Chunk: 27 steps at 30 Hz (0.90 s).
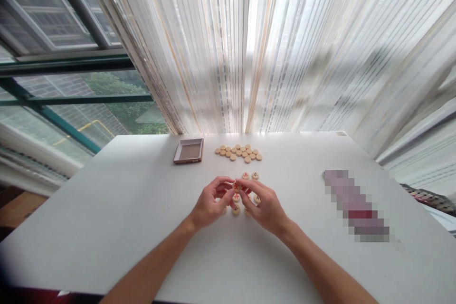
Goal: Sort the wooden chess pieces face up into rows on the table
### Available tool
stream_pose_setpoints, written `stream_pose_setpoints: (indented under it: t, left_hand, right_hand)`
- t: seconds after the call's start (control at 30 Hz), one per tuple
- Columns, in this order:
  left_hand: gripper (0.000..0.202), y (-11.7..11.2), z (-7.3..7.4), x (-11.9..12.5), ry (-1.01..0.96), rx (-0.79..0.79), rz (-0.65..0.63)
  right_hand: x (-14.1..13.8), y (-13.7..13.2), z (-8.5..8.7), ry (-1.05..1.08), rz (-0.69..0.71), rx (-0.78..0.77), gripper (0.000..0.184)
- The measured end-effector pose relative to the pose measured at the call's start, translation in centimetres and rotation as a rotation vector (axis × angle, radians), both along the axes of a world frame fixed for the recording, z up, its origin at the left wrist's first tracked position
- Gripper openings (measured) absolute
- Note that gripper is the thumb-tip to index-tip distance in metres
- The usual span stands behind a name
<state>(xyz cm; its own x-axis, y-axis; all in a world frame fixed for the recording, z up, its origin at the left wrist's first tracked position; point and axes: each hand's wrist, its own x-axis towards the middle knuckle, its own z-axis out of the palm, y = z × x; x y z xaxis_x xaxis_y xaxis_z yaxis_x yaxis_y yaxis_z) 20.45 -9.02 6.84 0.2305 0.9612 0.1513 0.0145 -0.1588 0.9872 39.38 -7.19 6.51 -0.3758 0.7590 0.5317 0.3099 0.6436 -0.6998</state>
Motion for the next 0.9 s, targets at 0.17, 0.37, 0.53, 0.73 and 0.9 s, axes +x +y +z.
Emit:
stream_pose_setpoints:
  t: [0.17,0.37,0.53,0.73,0.9]
  left_hand:
    - [0.036,0.0,-0.05,0.09,0.023,0.032,0.011]
    - [0.037,-0.02,-0.2,0.02,0.084,0.052,0.03]
    - [0.035,-0.05,-0.35,-0.03,0.146,0.108,0.048]
    - [0.026,-0.22,-0.72,0.08,0.266,0.248,0.07]
    - [0.023,-0.34,-0.88,0.08,0.346,0.336,0.051]
  right_hand:
    - [-0.05,-0.08,0.3,0.01,0.008,-0.019,0.026]
    - [-0.07,-0.02,0.29,0.02,0.006,-0.038,0.023]
    - [-0.13,-0.09,0.44,0.034,0.01,-0.056,0.02]
    - [-0.19,-0.17,0.6,0.025,-0.038,-0.083,0.011]
    - [-0.26,-0.24,0.61,0.011,-0.096,-0.064,0.013]
